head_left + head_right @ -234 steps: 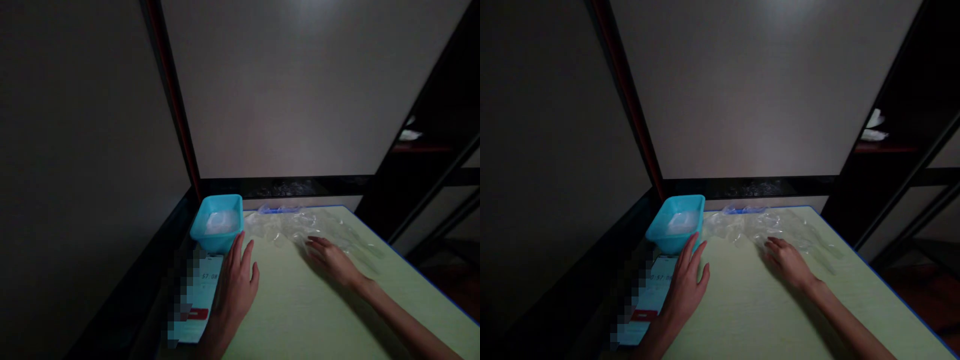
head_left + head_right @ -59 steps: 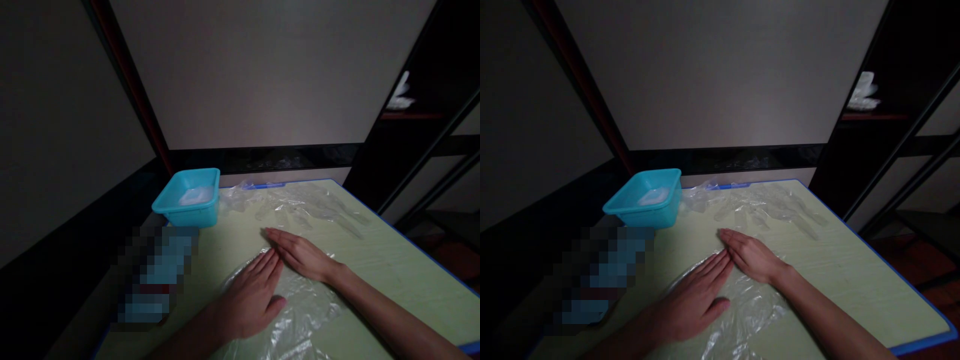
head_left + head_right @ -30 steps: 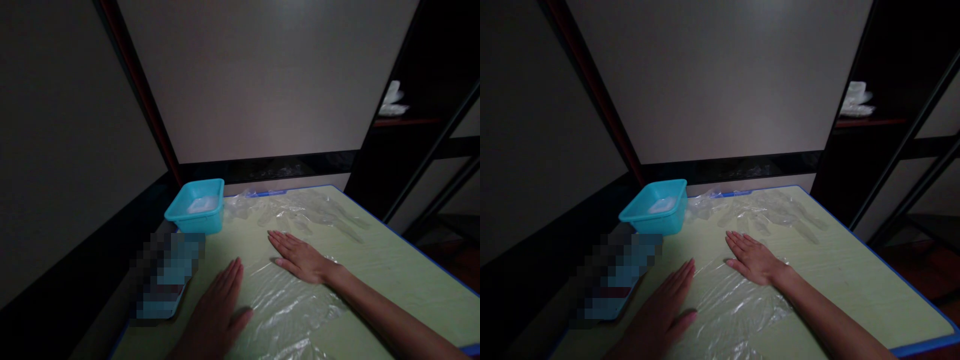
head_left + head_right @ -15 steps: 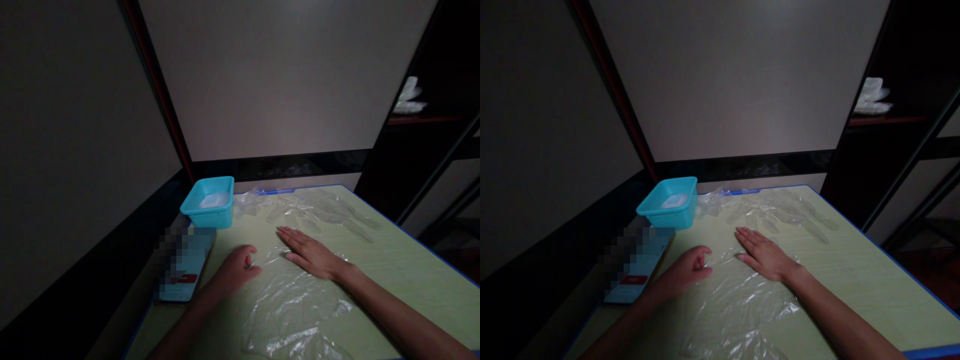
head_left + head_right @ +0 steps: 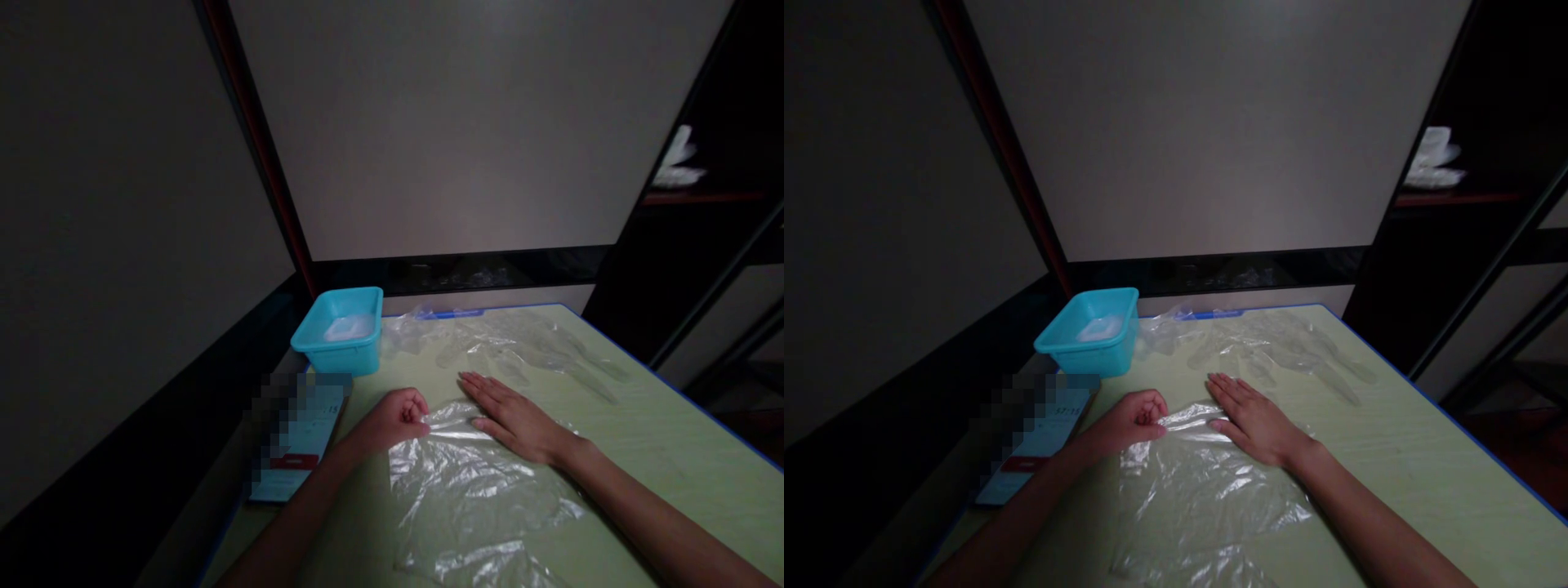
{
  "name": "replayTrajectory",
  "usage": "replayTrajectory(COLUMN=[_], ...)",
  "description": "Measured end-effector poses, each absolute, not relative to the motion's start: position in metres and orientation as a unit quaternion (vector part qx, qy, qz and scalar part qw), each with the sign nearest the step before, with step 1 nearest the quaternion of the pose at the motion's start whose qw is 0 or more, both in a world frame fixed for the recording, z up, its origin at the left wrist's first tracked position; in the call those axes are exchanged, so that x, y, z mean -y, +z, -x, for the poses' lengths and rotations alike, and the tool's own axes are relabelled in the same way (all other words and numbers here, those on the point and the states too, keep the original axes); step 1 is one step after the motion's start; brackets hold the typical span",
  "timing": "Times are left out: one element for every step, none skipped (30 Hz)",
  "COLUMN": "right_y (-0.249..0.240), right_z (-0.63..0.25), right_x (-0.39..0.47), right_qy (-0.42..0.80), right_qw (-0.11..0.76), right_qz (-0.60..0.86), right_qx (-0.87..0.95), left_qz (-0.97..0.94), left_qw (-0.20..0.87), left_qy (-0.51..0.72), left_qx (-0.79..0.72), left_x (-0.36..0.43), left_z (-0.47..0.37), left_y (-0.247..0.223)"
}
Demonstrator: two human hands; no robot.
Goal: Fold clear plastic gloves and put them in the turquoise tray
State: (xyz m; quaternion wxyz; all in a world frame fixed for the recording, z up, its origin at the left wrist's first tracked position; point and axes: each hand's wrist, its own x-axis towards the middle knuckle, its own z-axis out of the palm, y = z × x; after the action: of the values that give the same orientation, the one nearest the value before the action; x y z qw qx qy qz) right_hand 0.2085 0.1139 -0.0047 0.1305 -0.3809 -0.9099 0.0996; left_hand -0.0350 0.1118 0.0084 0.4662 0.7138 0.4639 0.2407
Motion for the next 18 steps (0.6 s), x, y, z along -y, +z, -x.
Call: replayTrajectory(right_y=[-0.005,-0.005,-0.006,-0.006,-0.007,-0.007,-0.008,-0.008,-0.008,-0.008,-0.008,-0.008,-0.008,-0.008,-0.008,-0.008,-0.009,-0.009], right_z=[-0.208,-0.208,-0.209,-0.209,-0.209,-0.209,-0.210,-0.210,-0.211,-0.211,-0.211,-0.212,-0.212,-0.212,-0.213,-0.213,-0.213,-0.213], right_x=[-0.114,-0.114,-0.114,-0.114,-0.115,-0.115,-0.115,-0.115,-0.116,-0.116,-0.116,-0.116,-0.117,-0.117,-0.117,-0.117,-0.118,-0.118], right_qy=[0.098,0.098,0.098,0.098,0.098,0.098,0.096,0.094,0.091,0.089,0.086,0.083,0.082,0.081,0.082,0.083,0.084,0.085], right_qw=[0.128,0.127,0.127,0.128,0.130,0.131,0.131,0.131,0.129,0.127,0.124,0.120,0.117,0.115,0.115,0.115,0.117,0.118], right_qz=[0.382,0.383,0.383,0.382,0.382,0.382,0.382,0.383,0.384,0.386,0.388,0.389,0.390,0.391,0.391,0.391,0.391,0.391], right_qx=[0.910,0.910,0.910,0.910,0.910,0.910,0.910,0.910,0.910,0.909,0.910,0.910,0.910,0.910,0.910,0.910,0.909,0.909], left_qz=[-0.711,-0.710,-0.708,-0.708,-0.707,-0.706,-0.705,-0.704,-0.704,-0.703,-0.702,-0.701,-0.700,-0.698,-0.696,-0.693,-0.689,-0.685], left_qw=[0.468,0.467,0.464,0.460,0.455,0.449,0.444,0.441,0.438,0.437,0.438,0.440,0.442,0.444,0.447,0.450,0.453,0.456], left_qy=[0.240,0.240,0.239,0.238,0.238,0.238,0.238,0.238,0.237,0.234,0.232,0.229,0.227,0.225,0.224,0.225,0.226,0.227], left_qx=[-0.467,-0.470,-0.475,-0.480,-0.487,-0.493,-0.498,-0.503,-0.507,-0.510,-0.512,-0.513,-0.514,-0.514,-0.515,-0.516,-0.518,-0.521], left_x=[-0.112,-0.113,-0.113,-0.114,-0.114,-0.114,-0.114,-0.114,-0.114,-0.114,-0.114,-0.113,-0.113,-0.113,-0.113,-0.114,-0.114,-0.115], left_z=[0.036,0.037,0.039,0.042,0.045,0.047,0.050,0.052,0.054,0.055,0.056,0.057,0.057,0.057,0.057,0.058,0.058,0.058], left_y=[0.009,0.009,0.009,0.010,0.010,0.011,0.011,0.012,0.012,0.013,0.014,0.015,0.015,0.016,0.016,0.017,0.017,0.017])
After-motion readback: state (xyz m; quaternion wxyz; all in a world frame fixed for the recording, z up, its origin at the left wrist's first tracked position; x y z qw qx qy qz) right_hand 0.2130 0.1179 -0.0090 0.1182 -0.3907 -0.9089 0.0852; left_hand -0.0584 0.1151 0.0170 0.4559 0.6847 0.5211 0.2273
